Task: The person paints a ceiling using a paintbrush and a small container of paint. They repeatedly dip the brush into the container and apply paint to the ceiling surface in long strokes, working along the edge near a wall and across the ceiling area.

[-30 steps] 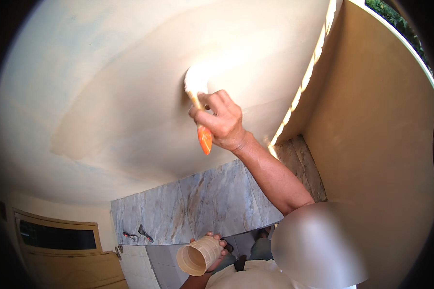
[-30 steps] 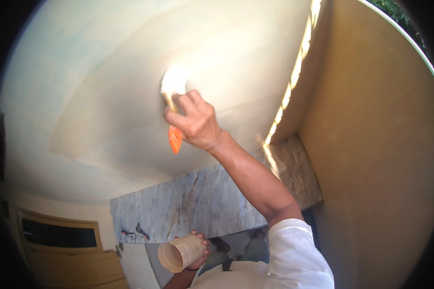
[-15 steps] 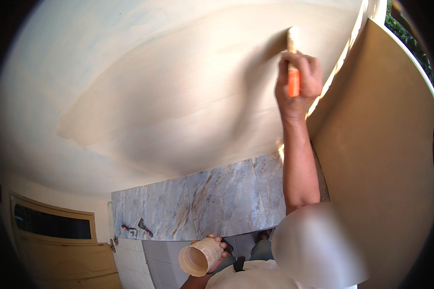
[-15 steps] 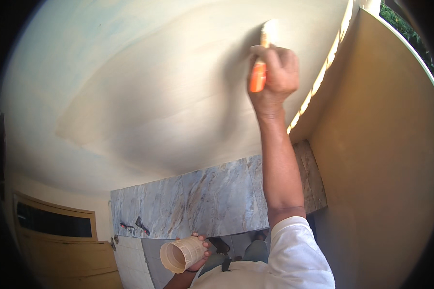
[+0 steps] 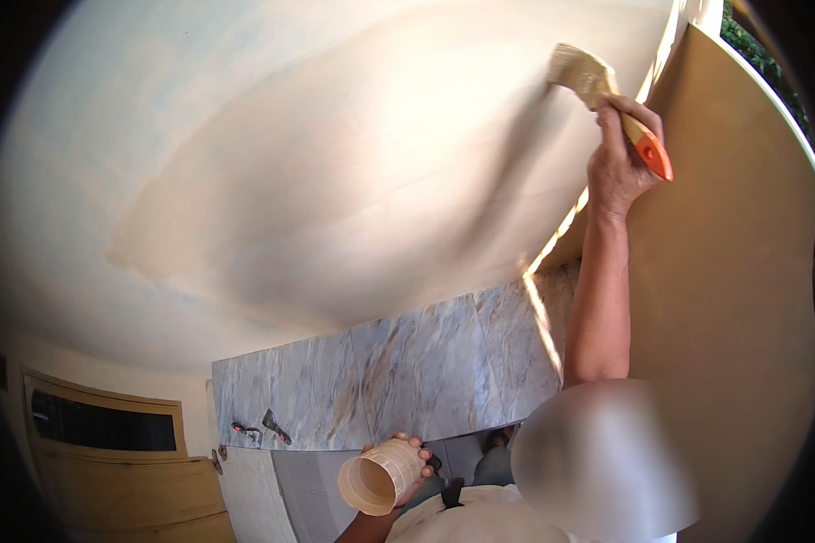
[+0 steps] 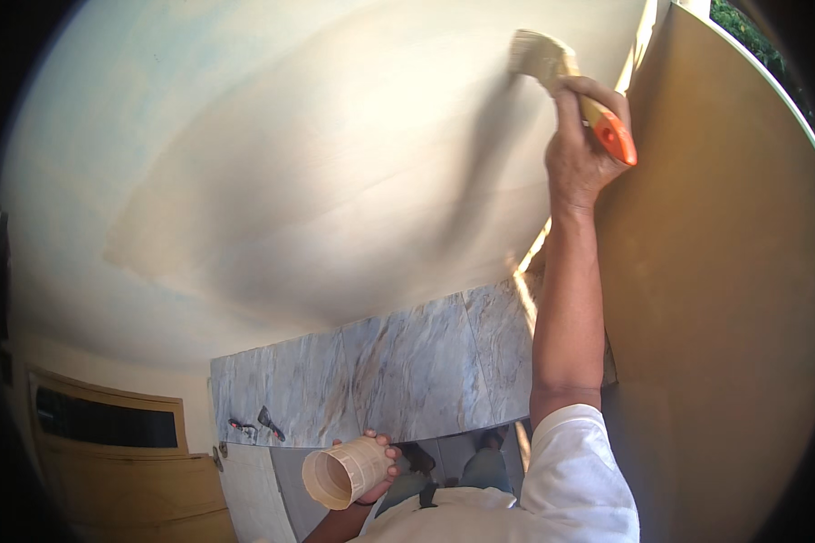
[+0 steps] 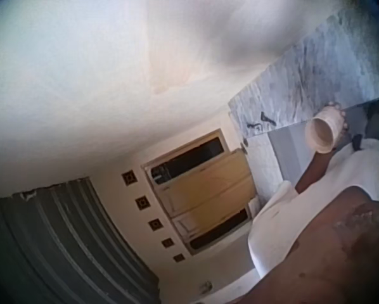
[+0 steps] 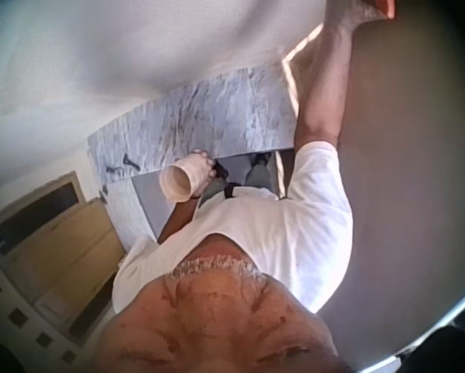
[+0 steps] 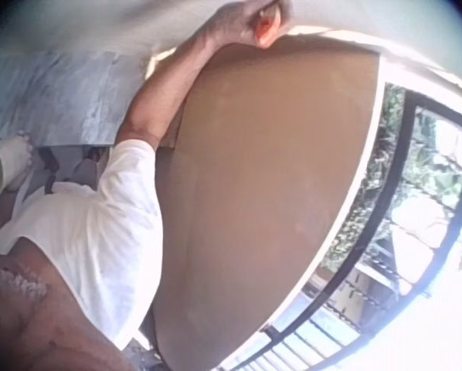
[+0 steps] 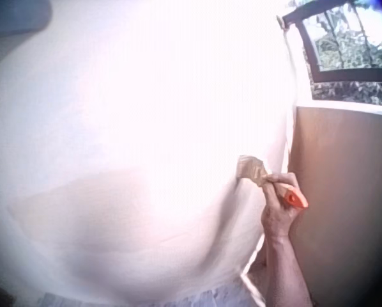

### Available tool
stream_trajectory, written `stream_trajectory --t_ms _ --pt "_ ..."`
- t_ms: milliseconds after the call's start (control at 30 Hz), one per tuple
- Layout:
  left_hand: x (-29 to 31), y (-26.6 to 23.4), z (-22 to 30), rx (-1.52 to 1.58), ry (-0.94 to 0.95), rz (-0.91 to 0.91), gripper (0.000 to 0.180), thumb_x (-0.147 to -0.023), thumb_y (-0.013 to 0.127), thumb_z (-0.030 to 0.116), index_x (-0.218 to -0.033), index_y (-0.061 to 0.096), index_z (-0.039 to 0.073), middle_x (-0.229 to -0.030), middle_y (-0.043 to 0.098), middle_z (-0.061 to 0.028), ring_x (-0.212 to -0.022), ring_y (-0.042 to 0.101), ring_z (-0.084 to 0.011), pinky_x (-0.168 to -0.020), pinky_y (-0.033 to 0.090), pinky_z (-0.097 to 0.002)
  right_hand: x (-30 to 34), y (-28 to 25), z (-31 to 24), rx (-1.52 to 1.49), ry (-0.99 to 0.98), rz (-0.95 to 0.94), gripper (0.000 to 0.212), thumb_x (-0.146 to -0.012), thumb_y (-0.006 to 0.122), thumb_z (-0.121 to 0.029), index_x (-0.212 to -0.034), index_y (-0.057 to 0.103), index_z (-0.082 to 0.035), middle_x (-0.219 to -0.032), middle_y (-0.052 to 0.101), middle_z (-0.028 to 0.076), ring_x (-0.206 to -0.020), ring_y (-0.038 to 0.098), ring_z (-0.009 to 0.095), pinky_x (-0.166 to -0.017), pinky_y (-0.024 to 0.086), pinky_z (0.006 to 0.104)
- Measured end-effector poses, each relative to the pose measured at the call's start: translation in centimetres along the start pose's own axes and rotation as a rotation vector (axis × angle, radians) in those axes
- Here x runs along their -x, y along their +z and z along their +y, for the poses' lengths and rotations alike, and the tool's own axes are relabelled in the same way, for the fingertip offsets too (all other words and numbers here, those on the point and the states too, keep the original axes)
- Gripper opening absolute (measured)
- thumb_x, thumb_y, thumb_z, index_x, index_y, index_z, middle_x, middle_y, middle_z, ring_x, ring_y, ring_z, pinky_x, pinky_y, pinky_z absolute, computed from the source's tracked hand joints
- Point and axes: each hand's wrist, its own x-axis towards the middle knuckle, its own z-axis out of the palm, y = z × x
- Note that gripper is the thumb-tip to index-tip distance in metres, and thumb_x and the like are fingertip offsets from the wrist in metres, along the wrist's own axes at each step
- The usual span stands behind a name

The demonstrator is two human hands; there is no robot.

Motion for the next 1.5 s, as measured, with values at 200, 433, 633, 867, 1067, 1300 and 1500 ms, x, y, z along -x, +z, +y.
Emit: stream_trajectory --t_ms 200,433,633,867,1067,1300,1500 --pt "0.0 -1.5 -0.6 0.044 -0.020 0.030 0.059 -0.097 0.064 0.053 -0.135 0.056 0.008 -0.131 0.053 -0.0152 -0.124 0.050 -0.0351 -0.097 0.048 -0.0514 6.7 -1.9 2.8 0.580 -0.381 -0.178 0.028 -0.068 0.080 0.003 -0.092 0.076 -0.012 -0.102 0.070 0.011 -0.083 0.065 0.026 -0.073 0.055 0.0340" --pt "-0.8 -1.0 -1.0 -0.039 -0.022 0.024 0.063 -0.095 0.063 0.058 -0.137 0.055 0.013 -0.134 0.054 -0.0116 -0.124 0.050 -0.0326 -0.097 0.047 -0.0517 24.3 1.8 -0.2 0.127 -0.231 -0.729 0.023 -0.068 0.079 -0.005 -0.088 0.071 -0.014 -0.109 0.067 0.006 -0.085 0.060 0.021 -0.063 0.054 0.0289" --pt "-1.7 -1.8 -1.7 -0.039 -0.067 0.077 0.064 -0.094 0.065 0.057 -0.138 0.054 0.012 -0.133 0.053 -0.0114 -0.124 0.048 -0.0320 -0.097 0.046 -0.0506 17.4 -6.9 5.7 0.122 0.089 -0.576 0.021 -0.075 0.078 0.007 -0.089 0.073 -0.008 -0.098 0.071 0.008 -0.089 0.068 0.024 -0.074 0.057 0.0329" --pt "-2.9 -1.3 -2.5 -0.061 -0.131 0.063 0.063 -0.095 0.066 0.055 -0.139 0.054 0.011 -0.134 0.052 -0.0108 -0.123 0.047 -0.0313 -0.097 0.046 -0.0494 10.2 -16.9 12.2 0.505 0.018 -0.013 0.015 -0.083 0.074 0.009 -0.090 0.074 -0.004 -0.100 0.071 0.012 -0.095 0.069 0.024 -0.084 0.056 0.0369" --pt "-3.7 -1.5 -3.6 -0.037 -0.141 0.057 0.063 -0.095 0.067 0.054 -0.138 0.054 0.011 -0.132 0.052 -0.0116 -0.123 0.048 -0.0320 -0.096 0.047 -0.0496 20.7 -9.4 6.5 0.489 -0.083 -0.470 0.026 -0.070 0.081 0.003 -0.091 0.076 -0.012 -0.103 0.070 0.010 -0.087 0.065 0.025 -0.075 0.056 0.0339" --pt "-4.5 -1.0 -4.5 -0.084 -0.156 0.071 0.063 -0.094 0.068 0.054 -0.138 0.054 0.012 -0.130 0.052 -0.0101 -0.121 0.048 -0.0305 -0.095 0.047 -0.0488 18.0 -13.8 8.4 0.232 0.068 -0.487 0.023 -0.076 0.078 0.007 -0.092 0.073 -0.009 -0.102 0.071 0.009 -0.093 0.067 0.026 -0.077 0.057 0.0350" --pt "-3.7 -2.2 -3.8 -0.040 -0.142 0.065 0.063 -0.095 0.067 0.055 -0.138 0.054 0.012 -0.131 0.052 -0.0102 -0.121 0.048 -0.0309 -0.095 0.047 -0.0494 10.3 -22.4 14.8 0.477 0.131 0.069 0.009 -0.086 0.073 0.007 -0.089 0.073 -0.002 -0.096 0.071 0.009 -0.091 0.070 0.019 -0.083 0.056 0.0313"
